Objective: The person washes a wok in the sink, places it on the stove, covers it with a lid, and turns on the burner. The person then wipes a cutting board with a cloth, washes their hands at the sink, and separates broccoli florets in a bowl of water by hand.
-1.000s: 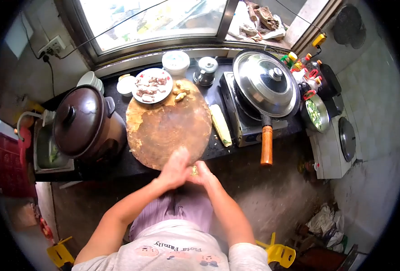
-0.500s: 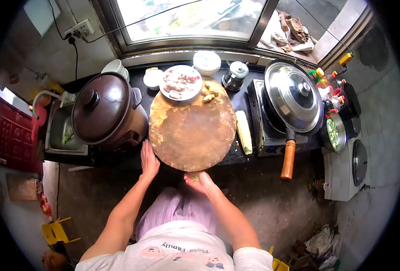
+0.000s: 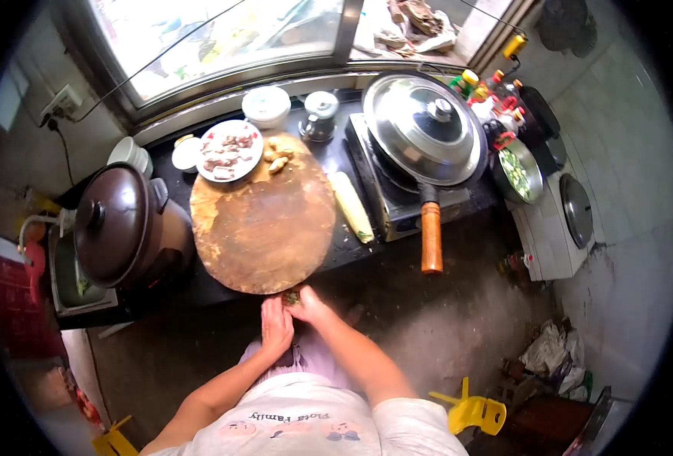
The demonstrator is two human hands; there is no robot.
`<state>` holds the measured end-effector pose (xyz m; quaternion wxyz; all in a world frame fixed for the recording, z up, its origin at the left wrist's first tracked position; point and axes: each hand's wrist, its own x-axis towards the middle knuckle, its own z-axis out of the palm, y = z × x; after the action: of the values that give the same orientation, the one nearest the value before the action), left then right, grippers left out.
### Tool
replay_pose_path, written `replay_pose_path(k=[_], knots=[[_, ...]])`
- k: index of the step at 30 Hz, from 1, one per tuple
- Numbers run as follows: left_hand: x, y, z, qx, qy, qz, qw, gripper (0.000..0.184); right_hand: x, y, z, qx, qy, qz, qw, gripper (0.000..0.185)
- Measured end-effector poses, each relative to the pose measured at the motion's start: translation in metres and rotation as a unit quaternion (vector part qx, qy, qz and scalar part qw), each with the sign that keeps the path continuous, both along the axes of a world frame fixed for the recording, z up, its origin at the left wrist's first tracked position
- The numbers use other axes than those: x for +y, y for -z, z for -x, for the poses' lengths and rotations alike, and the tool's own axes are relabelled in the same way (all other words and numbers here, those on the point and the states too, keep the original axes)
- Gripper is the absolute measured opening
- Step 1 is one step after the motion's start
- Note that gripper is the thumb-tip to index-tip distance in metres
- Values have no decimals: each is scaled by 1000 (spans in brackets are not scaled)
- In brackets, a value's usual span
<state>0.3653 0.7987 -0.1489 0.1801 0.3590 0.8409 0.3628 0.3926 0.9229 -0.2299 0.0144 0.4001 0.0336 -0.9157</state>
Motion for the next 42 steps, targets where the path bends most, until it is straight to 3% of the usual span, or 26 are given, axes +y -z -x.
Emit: replay_pose_path(k=[2,4,5,8,11,14,17,22,24,26,27,28,30,32,33,34,35,36,37,38,39,40,41,42], knots=[[7,15,-1,-72,42,111,990,46,13,17,-17,-19,-11,-8,1000,25],[19,1,-16,-138,40,-58,988,45,33,18,-34,-35,-5,-16,999,22],[25,2,-20,-62,70,-70,993,43,45,19,-46,-44,8,-19,999,21],[71,-21,-19,1,126,-104,986,42,75,13,-75,-75,88,-45,992,20],[135,-1,-19,19,149,-83,985,47,106,23,-97,-78,185,-34,979,24],[198,23,-12,18,108,-20,994,47,131,-7,-109,-114,159,-76,978,24],[237,36,-1,62,80,-42,994,55,155,-14,-116,-121,119,-88,982,31],[225,34,-41,156,55,-68,984,50,177,-15,-116,-109,100,-76,986,35],[213,30,-69,-45,152,-40,987,44,180,-21,-115,-115,86,-79,986,35],[199,34,-108,-10,159,-144,977,42,183,-20,-118,-101,63,-87,989,36],[201,15,-104,32,146,-153,977,38,186,-1,-127,-39,58,-95,993,32],[208,2,-95,50,113,-139,982,39,194,69,-142,-16,69,-107,992,28],[230,-16,-72,86,43,-110,989,41,200,40,-137,-28,73,-44,996,26],[249,-17,-54,178,5,-50,983,50,212,192,-154,13,-67,-311,948,25],[248,-11,-56,179,23,-37,983,50,212,183,-155,17,-75,-304,950,25],[244,-5,-63,179,40,-24,983,50,207,123,-150,-4,-24,-212,977,26],[236,-1,-76,99,119,-2,988,48,201,46,-142,-31,35,-122,991,27],[226,2,-87,19,199,21,980,47,199,20,-142,85,47,-83,992,27],[220,3,-91,51,158,-16,986,44,197,-5,-142,198,50,-39,978,26],[214,4,-92,84,116,-53,988,42,197,-20,-139,65,28,-90,993,26],[206,4,-90,117,73,-90,986,40,198,-4,-139,37,-16,-223,974,25],[197,-3,-86,150,32,-124,980,38,205,0,-137,33,11,-77,996,25],[188,-9,-72,173,-25,-81,981,41,211,5,-135,8,43,69,997,25],[183,3,-65,146,-103,28,983,45,212,10,-134,-9,43,68,997,25]])
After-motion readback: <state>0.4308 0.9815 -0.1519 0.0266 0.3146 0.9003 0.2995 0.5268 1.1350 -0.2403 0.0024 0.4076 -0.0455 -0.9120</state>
